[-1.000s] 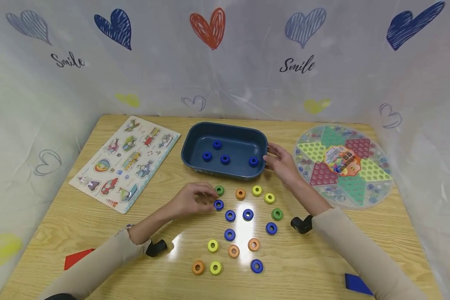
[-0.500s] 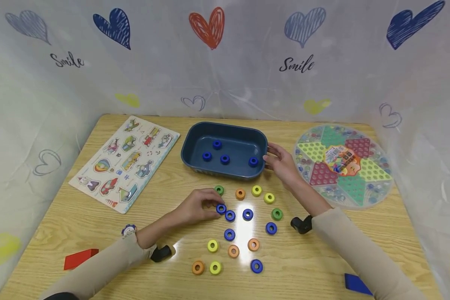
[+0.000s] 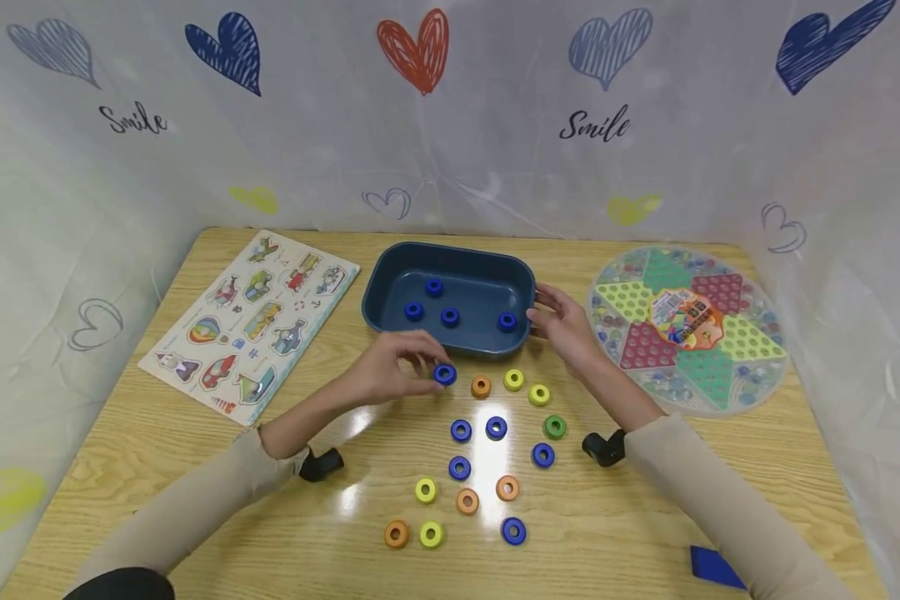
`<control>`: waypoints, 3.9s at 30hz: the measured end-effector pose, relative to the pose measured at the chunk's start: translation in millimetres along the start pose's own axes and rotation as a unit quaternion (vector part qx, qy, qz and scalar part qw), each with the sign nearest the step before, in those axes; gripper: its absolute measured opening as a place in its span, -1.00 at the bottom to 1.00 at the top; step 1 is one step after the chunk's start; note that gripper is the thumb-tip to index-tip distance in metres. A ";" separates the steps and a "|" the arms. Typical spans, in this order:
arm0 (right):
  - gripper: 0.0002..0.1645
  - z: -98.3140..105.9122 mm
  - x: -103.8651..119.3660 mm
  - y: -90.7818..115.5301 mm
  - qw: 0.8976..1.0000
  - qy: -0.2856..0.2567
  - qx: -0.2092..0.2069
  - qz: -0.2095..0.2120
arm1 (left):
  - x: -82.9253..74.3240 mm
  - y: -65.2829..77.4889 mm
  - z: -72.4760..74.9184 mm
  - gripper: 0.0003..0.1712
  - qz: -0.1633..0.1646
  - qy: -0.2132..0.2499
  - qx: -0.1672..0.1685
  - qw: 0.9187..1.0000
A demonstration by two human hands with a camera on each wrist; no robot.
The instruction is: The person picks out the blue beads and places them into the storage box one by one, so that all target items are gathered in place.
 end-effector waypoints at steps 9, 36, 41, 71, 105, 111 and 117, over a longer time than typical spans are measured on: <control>-0.33 0.5 -2.6 0.8 1.000 -0.005 0.004 0.002 | 12.2 -67.5 36.3 -0.70 0.052 -0.061 -0.031 0.996; -0.36 0.9 -3.0 -1.6 1.000 -0.006 -0.009 0.002 | 41.1 -95.2 46.1 -0.66 0.079 -0.095 -0.100 0.987; -0.36 -0.8 -4.2 -2.4 1.000 -0.006 -0.009 0.002 | 45.4 -69.9 71.7 -0.53 0.085 -0.189 -0.154 0.966; -0.56 -27.6 30.7 64.1 0.939 0.168 -0.077 0.289 | 97.6 9.0 96.9 -0.49 0.308 0.195 -0.211 0.907; -0.57 -100.6 -15.4 90.9 0.907 0.301 0.169 0.243 | 97.9 11.2 94.5 -0.49 0.294 0.187 -0.217 0.912; -0.57 -92.8 20.8 71.8 0.920 0.259 0.141 0.258 | 99.3 11.9 93.6 -0.50 0.291 0.190 -0.221 0.911; -0.58 -70.9 54.2 38.9 0.931 0.266 0.127 0.216 | 88.7 10.2 93.9 -0.50 0.300 0.210 -0.216 0.905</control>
Point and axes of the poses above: each hand's wrist, its own y-axis away from the middle knuckle, its own z-axis out of the back of the hand, x = y × z, the point moved 4 cm from there along -y, towards the middle knuckle, and after that the axes turned 4 degrees about -z, right-handed, at the moved point
